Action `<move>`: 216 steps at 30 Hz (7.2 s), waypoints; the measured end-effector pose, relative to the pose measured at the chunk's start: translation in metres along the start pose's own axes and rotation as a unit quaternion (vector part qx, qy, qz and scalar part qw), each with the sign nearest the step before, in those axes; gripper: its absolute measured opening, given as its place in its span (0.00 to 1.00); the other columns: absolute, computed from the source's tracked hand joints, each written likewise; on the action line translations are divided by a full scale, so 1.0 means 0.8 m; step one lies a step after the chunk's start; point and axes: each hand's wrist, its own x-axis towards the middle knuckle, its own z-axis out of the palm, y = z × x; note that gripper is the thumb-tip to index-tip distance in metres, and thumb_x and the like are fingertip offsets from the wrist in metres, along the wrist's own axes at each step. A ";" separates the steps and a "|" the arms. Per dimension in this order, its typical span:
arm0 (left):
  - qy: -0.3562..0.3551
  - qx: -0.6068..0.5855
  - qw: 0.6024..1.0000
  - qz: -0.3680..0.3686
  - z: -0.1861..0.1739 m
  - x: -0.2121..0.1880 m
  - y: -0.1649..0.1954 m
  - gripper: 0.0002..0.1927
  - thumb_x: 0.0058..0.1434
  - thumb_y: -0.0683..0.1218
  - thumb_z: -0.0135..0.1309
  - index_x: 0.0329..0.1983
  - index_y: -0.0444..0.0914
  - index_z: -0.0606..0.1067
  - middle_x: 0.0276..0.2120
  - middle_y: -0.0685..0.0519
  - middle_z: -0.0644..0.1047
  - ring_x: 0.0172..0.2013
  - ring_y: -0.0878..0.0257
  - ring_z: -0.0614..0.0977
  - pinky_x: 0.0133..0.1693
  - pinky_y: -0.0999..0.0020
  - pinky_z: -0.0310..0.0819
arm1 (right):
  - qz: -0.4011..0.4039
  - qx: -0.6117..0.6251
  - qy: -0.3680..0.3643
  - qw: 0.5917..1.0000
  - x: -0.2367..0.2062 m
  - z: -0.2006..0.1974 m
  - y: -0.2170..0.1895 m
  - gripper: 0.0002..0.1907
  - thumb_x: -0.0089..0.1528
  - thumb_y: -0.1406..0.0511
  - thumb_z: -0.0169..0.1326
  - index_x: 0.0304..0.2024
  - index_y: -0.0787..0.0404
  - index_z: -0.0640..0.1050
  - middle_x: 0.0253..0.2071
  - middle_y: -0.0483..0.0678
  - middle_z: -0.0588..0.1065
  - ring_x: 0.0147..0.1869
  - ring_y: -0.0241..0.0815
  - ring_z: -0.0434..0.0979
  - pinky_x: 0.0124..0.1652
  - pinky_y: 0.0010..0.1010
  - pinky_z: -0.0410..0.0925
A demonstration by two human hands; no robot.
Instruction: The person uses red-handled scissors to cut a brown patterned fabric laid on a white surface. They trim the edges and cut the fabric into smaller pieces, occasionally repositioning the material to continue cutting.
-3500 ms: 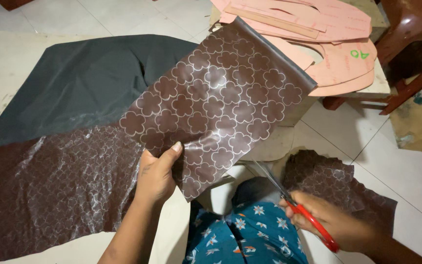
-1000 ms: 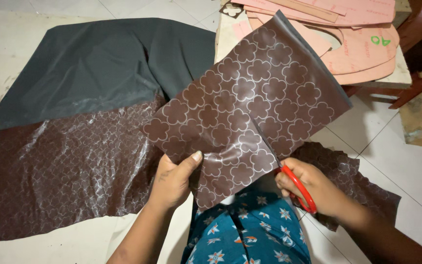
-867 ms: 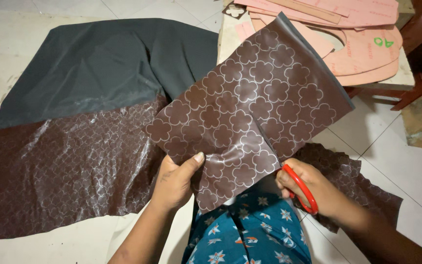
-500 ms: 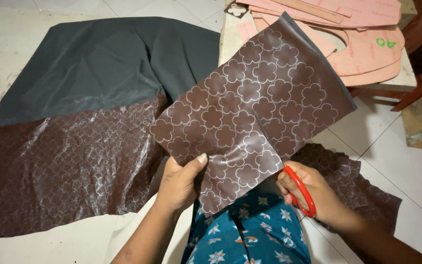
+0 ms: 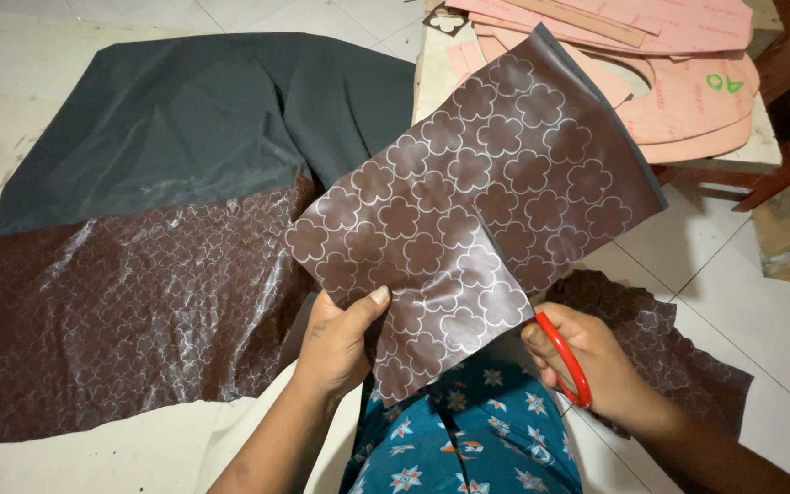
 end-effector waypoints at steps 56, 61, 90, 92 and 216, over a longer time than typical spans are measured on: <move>-0.249 0.366 0.892 0.097 0.048 0.034 0.116 0.36 0.61 0.35 0.51 0.75 0.35 0.59 0.73 0.45 0.65 0.73 0.59 0.63 0.71 0.64 0.53 | 0.042 -0.118 -0.285 0.950 -0.016 -0.062 -0.071 0.21 0.67 0.52 0.46 0.50 0.61 0.72 0.32 0.44 0.75 0.37 0.34 0.73 0.38 0.26 0.74; -0.220 0.353 0.905 0.085 0.053 0.031 0.117 0.37 0.60 0.35 0.49 0.75 0.36 0.59 0.71 0.46 0.66 0.71 0.59 0.66 0.68 0.64 0.59 | 0.074 -0.026 -0.296 0.952 -0.002 -0.065 -0.080 0.25 0.67 0.50 0.46 0.49 0.66 0.72 0.31 0.46 0.74 0.33 0.35 0.73 0.32 0.27 0.70; -0.265 0.350 0.894 0.096 0.043 0.029 0.117 0.39 0.61 0.38 0.52 0.76 0.33 0.56 0.73 0.42 0.63 0.74 0.56 0.63 0.70 0.63 0.56 | 0.068 -0.114 -0.180 0.975 0.025 -0.054 -0.053 0.22 0.55 0.52 0.61 0.45 0.59 0.80 0.24 0.41 0.74 0.26 0.32 0.72 0.26 0.27 0.70; -0.262 0.337 0.901 0.078 0.042 0.028 0.116 0.39 0.60 0.38 0.52 0.76 0.33 0.56 0.72 0.42 0.64 0.72 0.55 0.64 0.69 0.63 0.58 | 0.067 -0.118 -0.177 0.975 0.027 -0.055 -0.047 0.23 0.54 0.51 0.62 0.44 0.59 0.80 0.24 0.41 0.74 0.26 0.32 0.72 0.26 0.27 0.71; -0.282 0.310 0.907 0.030 0.065 0.028 0.099 0.36 0.62 0.37 0.53 0.75 0.32 0.60 0.67 0.47 0.70 0.67 0.63 0.71 0.66 0.68 0.65 | -0.010 0.069 -0.191 0.979 0.012 -0.017 -0.012 0.26 0.59 0.50 0.60 0.42 0.69 0.80 0.25 0.42 0.73 0.20 0.29 0.68 0.21 0.20 0.63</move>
